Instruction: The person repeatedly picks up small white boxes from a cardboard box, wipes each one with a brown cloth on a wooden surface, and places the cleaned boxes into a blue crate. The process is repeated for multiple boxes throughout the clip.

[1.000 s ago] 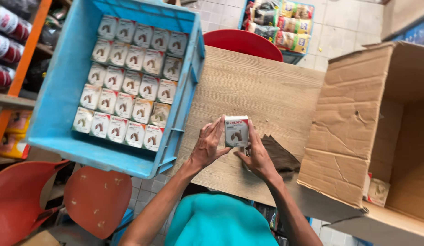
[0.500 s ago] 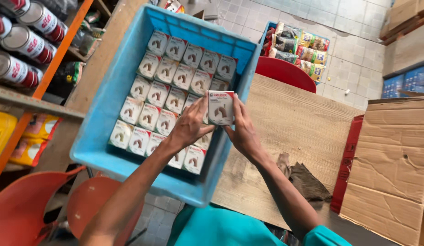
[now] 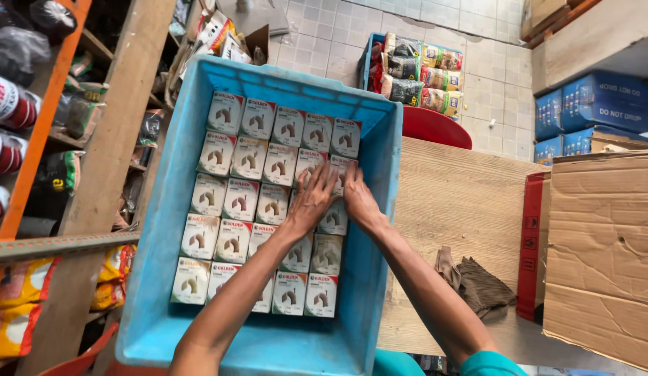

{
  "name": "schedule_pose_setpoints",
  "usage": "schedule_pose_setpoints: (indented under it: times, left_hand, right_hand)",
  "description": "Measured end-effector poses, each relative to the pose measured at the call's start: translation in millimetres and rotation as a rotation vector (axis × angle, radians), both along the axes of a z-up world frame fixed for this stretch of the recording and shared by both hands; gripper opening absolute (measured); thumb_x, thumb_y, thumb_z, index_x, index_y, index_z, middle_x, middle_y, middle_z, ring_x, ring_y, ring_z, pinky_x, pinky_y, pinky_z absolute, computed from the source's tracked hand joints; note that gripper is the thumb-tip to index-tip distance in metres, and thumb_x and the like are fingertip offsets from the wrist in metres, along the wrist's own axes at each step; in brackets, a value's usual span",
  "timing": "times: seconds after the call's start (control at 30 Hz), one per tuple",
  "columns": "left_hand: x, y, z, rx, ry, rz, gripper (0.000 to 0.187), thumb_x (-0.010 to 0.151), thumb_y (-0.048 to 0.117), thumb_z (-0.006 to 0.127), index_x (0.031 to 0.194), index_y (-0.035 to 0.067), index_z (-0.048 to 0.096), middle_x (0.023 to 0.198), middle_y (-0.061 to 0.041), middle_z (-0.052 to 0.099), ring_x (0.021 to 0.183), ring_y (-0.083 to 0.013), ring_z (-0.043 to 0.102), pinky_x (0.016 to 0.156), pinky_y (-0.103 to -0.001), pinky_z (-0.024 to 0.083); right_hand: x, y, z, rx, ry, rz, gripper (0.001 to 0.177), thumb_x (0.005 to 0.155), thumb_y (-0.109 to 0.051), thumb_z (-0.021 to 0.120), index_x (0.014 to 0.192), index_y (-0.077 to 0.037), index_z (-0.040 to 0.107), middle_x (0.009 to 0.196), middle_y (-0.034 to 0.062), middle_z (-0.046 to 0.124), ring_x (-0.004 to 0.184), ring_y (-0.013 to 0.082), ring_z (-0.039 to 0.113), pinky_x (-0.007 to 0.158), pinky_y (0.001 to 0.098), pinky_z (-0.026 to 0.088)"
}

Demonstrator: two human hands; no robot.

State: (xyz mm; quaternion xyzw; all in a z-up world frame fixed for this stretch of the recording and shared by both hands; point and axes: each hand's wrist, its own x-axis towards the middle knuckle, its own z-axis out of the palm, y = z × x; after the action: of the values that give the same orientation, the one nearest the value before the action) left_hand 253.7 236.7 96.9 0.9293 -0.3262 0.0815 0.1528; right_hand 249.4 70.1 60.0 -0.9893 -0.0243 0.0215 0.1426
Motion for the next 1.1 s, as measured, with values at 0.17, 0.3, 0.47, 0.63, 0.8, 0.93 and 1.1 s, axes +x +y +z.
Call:
schedule_pose_setpoints:
  times: [0.17, 0.3, 0.47, 0.63, 0.8, 0.93, 1.1]
  left_hand:
    - [4.5, 10.8, -6.1, 0.105, -0.121, -0.05, 0.061, 0.091, 0.016, 0.055, 0.149, 0.014, 0.038, 0.154, -0.012, 0.04, 0.143, -0.0233, 0.034, 0.114, -0.05, 0.015]
    - [4.8, 14.5, 0.7, 0.085, -0.148, -0.039, 0.061, 0.087, 0.005, 0.053, 0.147, 0.013, 0.042, 0.153, -0.011, 0.042, 0.142, -0.0207, 0.035, 0.114, -0.049, 0.013]
    - [3.1, 11.6, -0.9, 0.018, -0.136, -0.008, 0.061, 0.091, 0.02, 0.054, 0.149, 0.011, 0.039, 0.156, -0.013, 0.037, 0.145, -0.024, 0.03, 0.115, -0.05, 0.013]
    - [-9.2, 6.0, 35.4, -0.057, -0.161, 0.038, 0.065, 0.097, 0.04, 0.053, 0.153, 0.013, 0.033, 0.159, -0.013, 0.032, 0.146, -0.0251, 0.029, 0.115, -0.05, 0.016]
    - [-29.5, -23.8, 92.7, -0.23, -0.309, 0.07, 0.05, 0.102, 0.036, 0.051, 0.144, 0.01, 0.047, 0.146, -0.015, 0.049, 0.134, -0.0257, 0.048, 0.109, -0.045, 0.026]
    - [-54.0, -73.9, 154.9, -0.377, -0.374, -0.036, 0.043, 0.1, 0.032, 0.054, 0.136, 0.009, 0.057, 0.135, -0.014, 0.058, 0.119, -0.0266, 0.06, 0.099, -0.039, 0.04]
    - [-99.4, -169.2, 189.9, -0.447, -0.36, -0.314, 0.044, 0.093, 0.027, 0.063, 0.132, 0.008, 0.06, 0.124, -0.013, 0.063, 0.106, -0.0277, 0.065, 0.089, -0.036, 0.047]
  right_hand:
    - [-3.6, 12.9, 27.8, -0.089, 0.002, 0.053, 0.056, 0.098, -0.006, 0.043, 0.148, 0.009, 0.023, 0.137, 0.032, 0.037, 0.118, 0.0516, 0.053, 0.091, 0.0452, 0.053]
    - [-3.4, 22.2, 64.2, -0.132, 0.025, 0.031, 0.063, 0.092, 0.001, 0.048, 0.15, 0.006, 0.022, 0.144, 0.0342, 0.031, 0.132, 0.0502, 0.043, 0.108, 0.047, 0.041]
    - [-17.1, 29.5, 100.9, -0.018, 0.028, 0.047, 0.079, 0.083, 0.004, 0.057, 0.151, 0.008, 0.018, 0.147, 0.0375, 0.028, 0.134, 0.0527, 0.037, 0.111, 0.0489, 0.037]
    - [-41.8, 20.2, 126.2, 0.112, -0.021, 0.06, 0.107, 0.068, -0.008, 0.08, 0.153, 0.006, 0.016, 0.152, 0.0369, 0.02, 0.139, 0.0518, 0.029, 0.115, 0.0492, 0.032]
    - [-85.0, -5.2, 187.2, 0.237, -0.161, -0.039, 0.073, 0.092, -0.011, 0.061, 0.154, -0.002, 0.025, 0.15, 0.026, 0.033, 0.138, 0.043, 0.036, 0.111, 0.0456, 0.037]
    - [-129.3, -56.4, 218.3, 0.296, -0.294, -0.128, 0.064, 0.091, -0.012, 0.064, 0.148, -0.002, 0.037, 0.14, 0.022, 0.044, 0.127, 0.0391, 0.049, 0.104, 0.0451, 0.044]
    - [-197.1, -153.4, 225.3, 0.312, -0.332, -0.313, 0.063, 0.088, -0.021, 0.069, 0.145, -0.009, 0.046, 0.13, 0.0111, 0.052, 0.112, 0.0282, 0.059, 0.093, 0.0347, 0.052]
